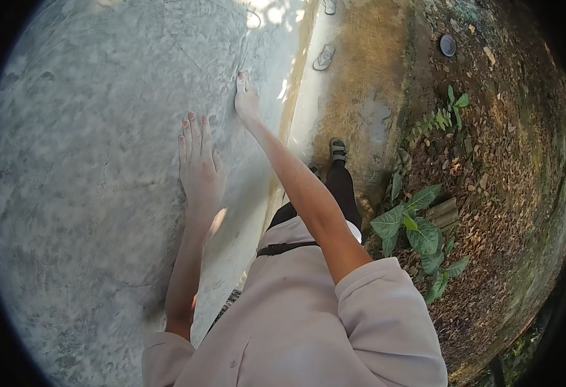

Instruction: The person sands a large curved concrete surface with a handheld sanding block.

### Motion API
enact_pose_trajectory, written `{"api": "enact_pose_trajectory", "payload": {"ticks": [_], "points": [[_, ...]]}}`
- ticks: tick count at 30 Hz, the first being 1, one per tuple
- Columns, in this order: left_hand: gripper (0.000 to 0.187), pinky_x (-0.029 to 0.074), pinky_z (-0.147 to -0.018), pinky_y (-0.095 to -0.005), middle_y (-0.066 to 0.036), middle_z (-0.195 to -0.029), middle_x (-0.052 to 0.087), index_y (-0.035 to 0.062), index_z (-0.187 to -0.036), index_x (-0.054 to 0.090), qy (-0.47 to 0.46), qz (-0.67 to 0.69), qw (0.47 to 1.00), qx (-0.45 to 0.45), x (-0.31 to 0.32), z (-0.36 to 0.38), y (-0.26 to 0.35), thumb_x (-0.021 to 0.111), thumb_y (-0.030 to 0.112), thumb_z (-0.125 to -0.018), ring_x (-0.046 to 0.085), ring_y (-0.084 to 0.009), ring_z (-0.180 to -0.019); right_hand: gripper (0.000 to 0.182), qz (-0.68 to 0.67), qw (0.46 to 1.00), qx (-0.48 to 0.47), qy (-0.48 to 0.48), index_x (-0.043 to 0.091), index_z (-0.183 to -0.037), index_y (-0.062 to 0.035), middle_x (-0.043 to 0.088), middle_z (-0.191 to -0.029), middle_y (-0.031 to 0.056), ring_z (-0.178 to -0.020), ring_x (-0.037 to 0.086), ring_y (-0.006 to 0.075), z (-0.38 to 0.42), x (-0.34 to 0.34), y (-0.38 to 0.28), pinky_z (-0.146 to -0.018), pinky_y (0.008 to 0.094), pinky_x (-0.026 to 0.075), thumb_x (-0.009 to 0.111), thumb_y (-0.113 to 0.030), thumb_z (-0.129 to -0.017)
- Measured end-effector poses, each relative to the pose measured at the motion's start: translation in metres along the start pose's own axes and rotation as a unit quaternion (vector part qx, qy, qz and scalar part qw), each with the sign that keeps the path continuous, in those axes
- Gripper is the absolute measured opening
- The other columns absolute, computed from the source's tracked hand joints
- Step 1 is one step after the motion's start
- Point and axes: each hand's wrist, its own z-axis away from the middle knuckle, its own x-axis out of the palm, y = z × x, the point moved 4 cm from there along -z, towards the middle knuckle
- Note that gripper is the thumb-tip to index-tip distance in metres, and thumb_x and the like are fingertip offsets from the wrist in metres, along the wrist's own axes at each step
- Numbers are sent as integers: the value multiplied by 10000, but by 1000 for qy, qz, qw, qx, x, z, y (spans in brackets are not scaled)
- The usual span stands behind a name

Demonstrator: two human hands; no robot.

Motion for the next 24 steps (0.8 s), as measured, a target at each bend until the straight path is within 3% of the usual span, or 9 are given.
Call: {"api": "enact_pose_trajectory", "payload": {"ticks": [2,5,7,11,13,14,16,20,24], "points": [[670,203,-1169,-445,-165,-1563,217,37,-1480,288,16,3,1000,10,0,1,-1,487,2,-842,208,-315,-1446,544,-21,999,28,4,306,-1442,57,289,-1537,164,-1440,236,257,-4,4,-10,-1167,322,180,366,-295,-1030],[675,214,-1167,-440,-164,-1558,233,34,-1475,298,41,-4,999,26,1,1,-2,483,-16,-828,223,-314,-1442,533,-12,999,-31,-14,320,-1438,54,292,-1537,161,-1435,249,257,57,14,-36,-1167,318,183,361,-288,-1032],[699,226,-1167,-427,-159,-1554,246,37,-1477,298,23,-28,999,14,2,1,-1,480,-39,-806,237,-299,-1439,528,57,997,-19,-38,317,-1443,46,287,-1540,157,-1435,250,255,81,19,-37,-1168,314,181,364,-280,-1031],[647,228,-1166,-369,-133,-1542,294,20,-1462,327,17,-63,998,-2,3,-7,2,442,-20,-827,280,-247,-1426,533,27,1000,-7,6,296,-1457,32,279,-1544,155,-1442,231,253,8,4,-30,-1172,318,172,357,-286,-1033],[631,218,-1168,-346,-112,-1544,299,27,-1464,328,18,-66,998,-15,3,-14,2,421,-2,-841,286,-218,-1424,533,-86,986,129,-61,284,-1467,16,261,-1551,153,-1447,214,250,-27,-7,-15,-1177,328,161,350,-290,-1035],[631,218,-1168,-346,-112,-1544,299,27,-1464,328,18,-67,997,-17,4,-16,2,421,-2,-841,286,-218,-1424,533,-87,986,130,-63,284,-1467,16,261,-1551,153,-1447,214,250,-25,-1,-8,-1177,328,161,350,-290,-1035],[619,209,-1168,-319,-97,-1545,303,33,-1465,331,18,-121,992,-21,12,-24,0,407,6,-851,294,-192,-1420,508,-10,1000,6,22,373,-1426,26,305,-1524,188,-1437,237,282,-17,10,-1,-1175,350,171,355,-292,-1030],[617,203,-1167,-301,-84,-1543,312,37,-1463,336,17,-152,988,-29,21,-31,0,409,5,-851,295,-169,-1418,531,22,996,4,-83,310,-1452,32,272,-1541,174,-1454,191,267,44,3,-24,-1182,320,141,346,-293,-1034],[640,226,-1159,-301,-70,-1545,306,42,-1470,320,4,-155,987,-44,18,-35,2,443,7,-842,293,-160,-1417,529,1,999,6,-50,318,-1454,20,257,-1548,168,-1455,188,259,-35,-9,-10,-1182,319,139,347,-302,-1035]]}}
